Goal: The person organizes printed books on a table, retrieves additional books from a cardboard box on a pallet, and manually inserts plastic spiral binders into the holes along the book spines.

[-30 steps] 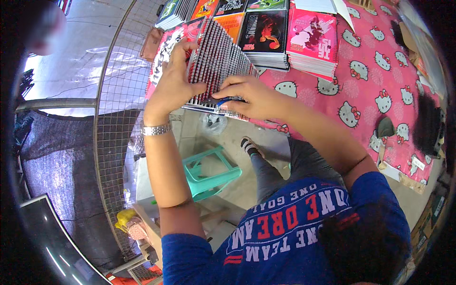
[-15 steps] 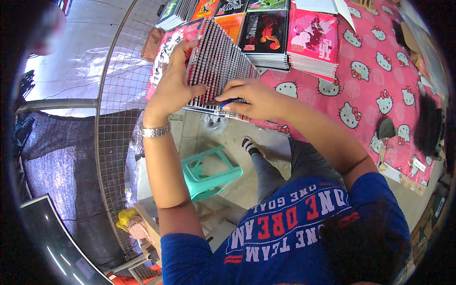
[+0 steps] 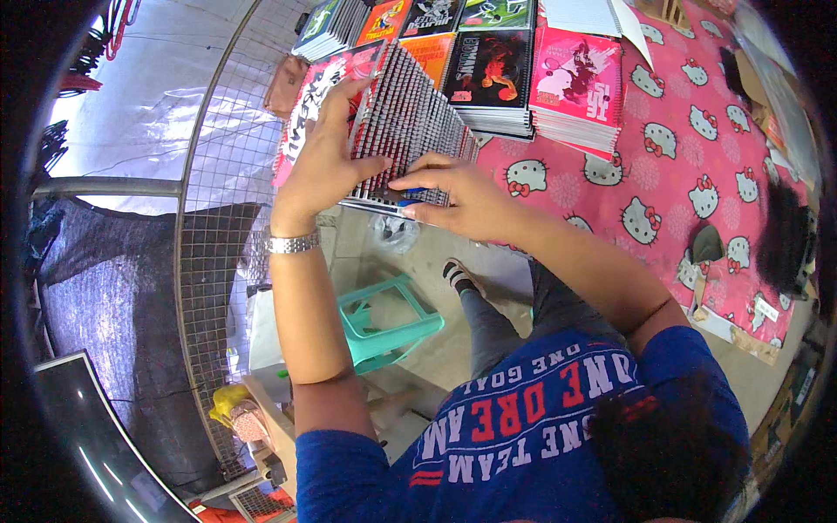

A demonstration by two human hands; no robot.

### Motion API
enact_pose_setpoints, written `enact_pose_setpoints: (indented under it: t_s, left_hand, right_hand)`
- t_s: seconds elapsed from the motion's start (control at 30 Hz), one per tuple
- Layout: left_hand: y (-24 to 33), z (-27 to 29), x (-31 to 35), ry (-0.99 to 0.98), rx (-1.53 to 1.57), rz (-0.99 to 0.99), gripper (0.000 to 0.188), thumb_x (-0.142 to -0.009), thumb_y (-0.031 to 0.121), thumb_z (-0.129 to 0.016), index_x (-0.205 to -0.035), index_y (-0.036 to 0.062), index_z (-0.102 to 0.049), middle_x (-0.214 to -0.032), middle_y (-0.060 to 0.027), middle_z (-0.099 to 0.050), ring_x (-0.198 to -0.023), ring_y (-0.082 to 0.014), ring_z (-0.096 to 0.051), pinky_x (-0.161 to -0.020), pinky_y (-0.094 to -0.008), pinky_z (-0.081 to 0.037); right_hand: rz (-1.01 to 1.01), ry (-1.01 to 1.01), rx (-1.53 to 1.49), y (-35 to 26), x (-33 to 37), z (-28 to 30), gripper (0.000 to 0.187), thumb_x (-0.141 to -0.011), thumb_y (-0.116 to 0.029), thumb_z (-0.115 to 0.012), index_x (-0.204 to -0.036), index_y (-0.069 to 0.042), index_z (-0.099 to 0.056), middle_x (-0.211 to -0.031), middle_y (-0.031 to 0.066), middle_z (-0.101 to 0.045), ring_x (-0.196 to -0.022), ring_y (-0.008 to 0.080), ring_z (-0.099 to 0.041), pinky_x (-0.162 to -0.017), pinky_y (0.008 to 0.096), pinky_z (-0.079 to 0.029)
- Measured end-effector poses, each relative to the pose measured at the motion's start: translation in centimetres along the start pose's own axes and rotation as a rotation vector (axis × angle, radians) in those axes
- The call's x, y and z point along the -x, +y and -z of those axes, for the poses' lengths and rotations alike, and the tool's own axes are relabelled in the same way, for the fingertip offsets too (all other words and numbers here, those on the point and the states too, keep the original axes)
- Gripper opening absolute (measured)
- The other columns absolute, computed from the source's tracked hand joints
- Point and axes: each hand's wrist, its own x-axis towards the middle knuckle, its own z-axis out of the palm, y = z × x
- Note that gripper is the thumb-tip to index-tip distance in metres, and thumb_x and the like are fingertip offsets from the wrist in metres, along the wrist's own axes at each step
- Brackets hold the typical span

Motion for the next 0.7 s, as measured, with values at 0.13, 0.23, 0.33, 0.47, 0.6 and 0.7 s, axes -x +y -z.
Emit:
enact_pose_setpoints:
  t_s: [0.13, 0.23, 0.33, 0.47, 0.6, 0.7]
  left_hand:
    - [0.2, 0.2, -0.1, 0.020, -0.173, -0.008, 0.089, -0.060, -0.004, -0.074, -0.138, 0.0030, -0.032, -0.142, -0.0146, -0.035, -0.136, -0.0270, -0.029, -0.112, -0.0355, -0.022]
    - [-0.5, 0.3, 0.3, 0.011, -0.210, -0.033, 0.090, -0.059, 0.000, -0.075, -0.138, 0.0031, -0.032, -0.142, -0.0157, -0.035, -0.137, -0.0286, -0.028, -0.113, -0.0357, -0.022]
    - [-0.1, 0.2, -0.1, 0.022, -0.344, -0.020, 0.095, -0.057, 0.006, -0.078, -0.139, 0.0046, -0.031, -0.142, -0.0169, -0.035, -0.137, -0.0317, -0.027, -0.113, -0.0367, -0.021]
    - [1.0, -0.9, 0.0, 0.044, -0.493, -0.048, 0.102, -0.054, 0.011, -0.081, -0.142, 0.0102, -0.028, -0.144, -0.0173, -0.031, -0.137, -0.0353, -0.025, -0.113, -0.0473, -0.020]
    - [1.5, -1.0, -0.1, -0.006, -0.630, 0.144, 0.108, -0.053, 0.014, -0.082, -0.144, 0.0188, -0.023, -0.148, -0.0161, -0.022, -0.138, -0.0381, -0.022, -0.106, -0.0653, -0.018]
    - [1.3, -1.0, 0.2, 0.016, -0.598, 0.091, 0.104, -0.055, 0.009, -0.080, -0.143, 0.0159, -0.024, -0.146, -0.0155, -0.027, -0.139, -0.0360, -0.020, -0.108, -0.0614, -0.018]
  right_hand:
    - [-0.110, -0.073, -0.183, 1.2, -0.5, 0.0, 0.030, -0.085, -0.021, -0.065, -0.112, -0.007, -0.066, -0.098, 0.0131, -0.065, -0.090, 0.0222, -0.063, -0.081, 0.0334, -0.049]
    - [-0.312, -0.218, -0.333, 1.0, -1.1, 0.9, 0.029, -0.088, -0.022, -0.063, -0.113, -0.006, -0.065, -0.099, 0.0137, -0.067, -0.089, 0.0175, -0.064, -0.082, 0.0310, -0.049]
    - [-0.154, -0.174, -0.214, 2.0, -0.4, 1.3, 0.031, -0.086, -0.022, -0.065, -0.113, -0.007, -0.065, -0.098, 0.0125, -0.067, -0.088, 0.0200, -0.065, -0.080, 0.0316, -0.050]
    - [0.107, -0.049, 0.100, 3.1, 1.1, 1.5, 0.038, -0.078, -0.023, -0.070, -0.114, -0.011, -0.065, -0.105, 0.0079, -0.060, -0.100, 0.0261, -0.058, -0.087, 0.0385, -0.045]
    - [0.156, -0.045, 0.297, 2.7, 1.4, 0.9, 0.041, -0.076, -0.025, -0.071, -0.115, -0.014, -0.064, -0.113, 0.0055, -0.056, -0.110, 0.0268, -0.051, -0.093, 0.0428, -0.039]
    - [0.208, -0.051, 0.369, 2.5, 0.9, 1.1, 0.036, -0.081, -0.025, -0.068, -0.114, -0.010, -0.064, -0.105, 0.0073, -0.060, -0.093, 0.0246, -0.058, -0.082, 0.0344, -0.047]
